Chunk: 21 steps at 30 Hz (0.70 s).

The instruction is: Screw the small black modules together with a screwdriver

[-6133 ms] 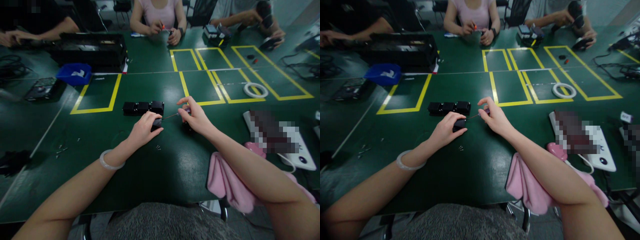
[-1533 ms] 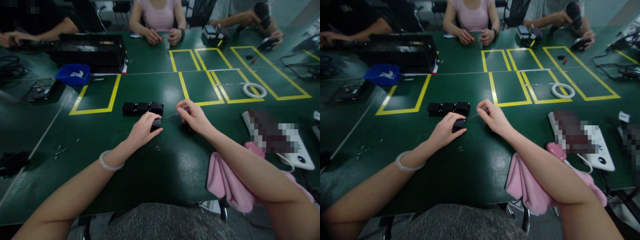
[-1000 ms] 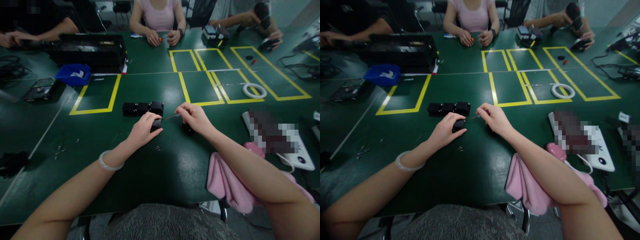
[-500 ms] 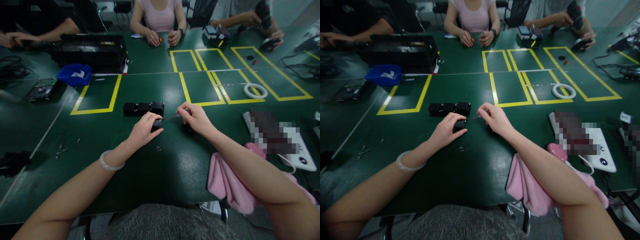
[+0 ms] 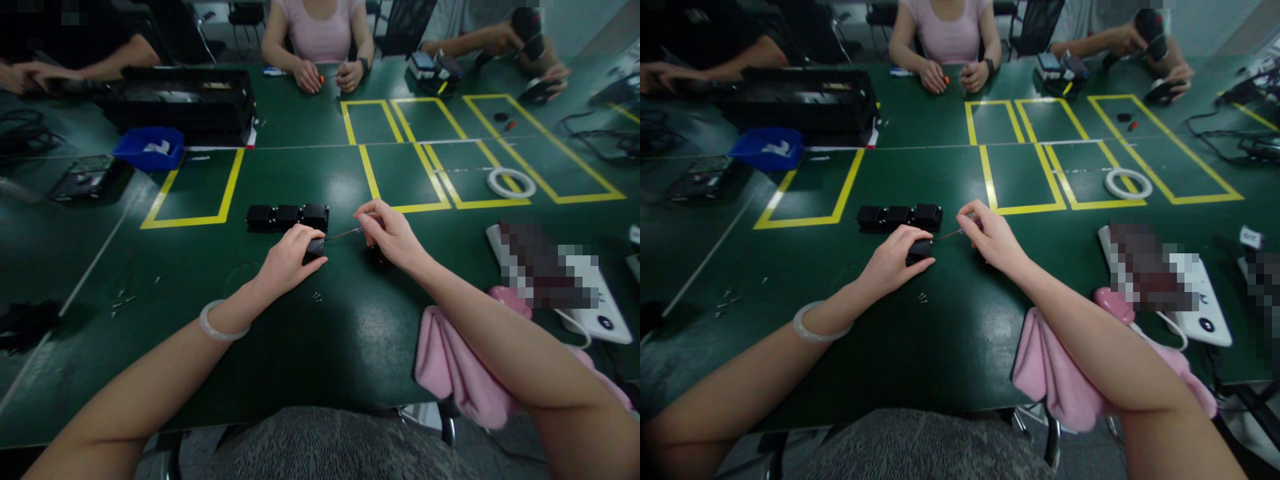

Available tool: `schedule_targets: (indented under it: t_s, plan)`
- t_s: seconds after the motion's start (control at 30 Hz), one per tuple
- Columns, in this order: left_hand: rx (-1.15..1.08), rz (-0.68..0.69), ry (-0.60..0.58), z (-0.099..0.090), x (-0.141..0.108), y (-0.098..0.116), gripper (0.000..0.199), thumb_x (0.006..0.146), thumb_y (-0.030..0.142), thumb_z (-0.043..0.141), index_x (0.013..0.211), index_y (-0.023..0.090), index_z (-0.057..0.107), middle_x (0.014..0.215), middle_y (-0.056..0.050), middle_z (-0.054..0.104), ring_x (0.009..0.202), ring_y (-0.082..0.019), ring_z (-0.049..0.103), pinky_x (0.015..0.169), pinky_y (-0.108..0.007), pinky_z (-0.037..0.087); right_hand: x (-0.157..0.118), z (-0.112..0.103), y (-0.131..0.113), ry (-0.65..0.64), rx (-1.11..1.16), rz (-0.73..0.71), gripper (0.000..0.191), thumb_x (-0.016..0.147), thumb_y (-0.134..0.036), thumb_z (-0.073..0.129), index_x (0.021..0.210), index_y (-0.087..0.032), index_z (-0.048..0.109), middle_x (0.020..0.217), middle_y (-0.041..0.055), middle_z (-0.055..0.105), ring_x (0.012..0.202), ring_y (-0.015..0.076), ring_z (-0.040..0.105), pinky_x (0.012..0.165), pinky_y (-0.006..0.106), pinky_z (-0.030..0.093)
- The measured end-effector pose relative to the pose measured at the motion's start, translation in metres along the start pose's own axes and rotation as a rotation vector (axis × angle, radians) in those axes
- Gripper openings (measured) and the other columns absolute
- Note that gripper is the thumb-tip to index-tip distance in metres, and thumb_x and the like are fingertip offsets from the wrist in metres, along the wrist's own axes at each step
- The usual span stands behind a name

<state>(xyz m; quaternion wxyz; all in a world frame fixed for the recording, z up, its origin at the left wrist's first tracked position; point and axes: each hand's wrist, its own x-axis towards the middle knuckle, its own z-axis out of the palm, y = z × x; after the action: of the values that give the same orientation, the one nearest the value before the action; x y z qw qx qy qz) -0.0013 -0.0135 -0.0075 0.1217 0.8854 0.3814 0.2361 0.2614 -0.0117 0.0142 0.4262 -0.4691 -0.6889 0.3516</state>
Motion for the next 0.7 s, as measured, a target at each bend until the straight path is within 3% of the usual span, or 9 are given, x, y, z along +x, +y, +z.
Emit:
schedule_targets:
  t_s: [0.13,0.33,0.6,0.7]
  plan:
    - [-0.004,0.003,0.003,-0.0003,0.0005,0.0006,0.038,0.098,0.029,0.07,0.133,0.02,0.057,0.13,-0.014,0.065,0.125,-0.032,0.064,0.106,-0.05,0.057,-0.0011,0.0001,0.0004,-0.004,-0.039,0.021,0.023,0.107,-0.042,0.054,0.1,-0.022,0.062,0.057,-0.0072,0.052,0.05,0.0121,0.052,0.055,0.029,0.037]
    - [-0.01,-0.014,-0.008,-0.0007,0.001,0.001,0.037,0.098,0.03,0.071,0.132,0.022,0.059,0.129,-0.012,0.065,0.124,-0.032,0.064,0.106,-0.05,0.057,-0.0016,0.0007,0.0014,0.005,-0.017,-0.033,0.011,0.104,-0.03,0.055,0.113,-0.024,0.056,0.068,-0.0075,0.054,0.055,0.0124,0.054,0.061,0.031,0.042]
    - [0.004,0.001,-0.014,-0.0016,0.0008,0.0014,0.038,0.099,0.03,0.07,0.133,0.019,0.057,0.129,-0.014,0.065,0.124,-0.032,0.064,0.106,-0.051,0.057,-0.0009,0.0001,-0.0007,-0.001,-0.011,0.013,0.018,0.106,-0.041,0.055,0.104,-0.024,0.057,0.062,-0.0074,0.052,0.053,0.0125,0.052,0.058,0.03,0.039]
    - [0.003,0.0,-0.018,-0.0016,0.0011,0.0013,0.038,0.099,0.03,0.069,0.133,0.02,0.057,0.13,-0.014,0.065,0.125,-0.032,0.064,0.107,-0.051,0.056,-0.0015,0.0004,-0.0007,-0.003,-0.016,0.016,0.014,0.105,-0.038,0.054,0.105,-0.024,0.057,0.061,-0.0079,0.051,0.051,0.0127,0.05,0.056,0.03,0.037]
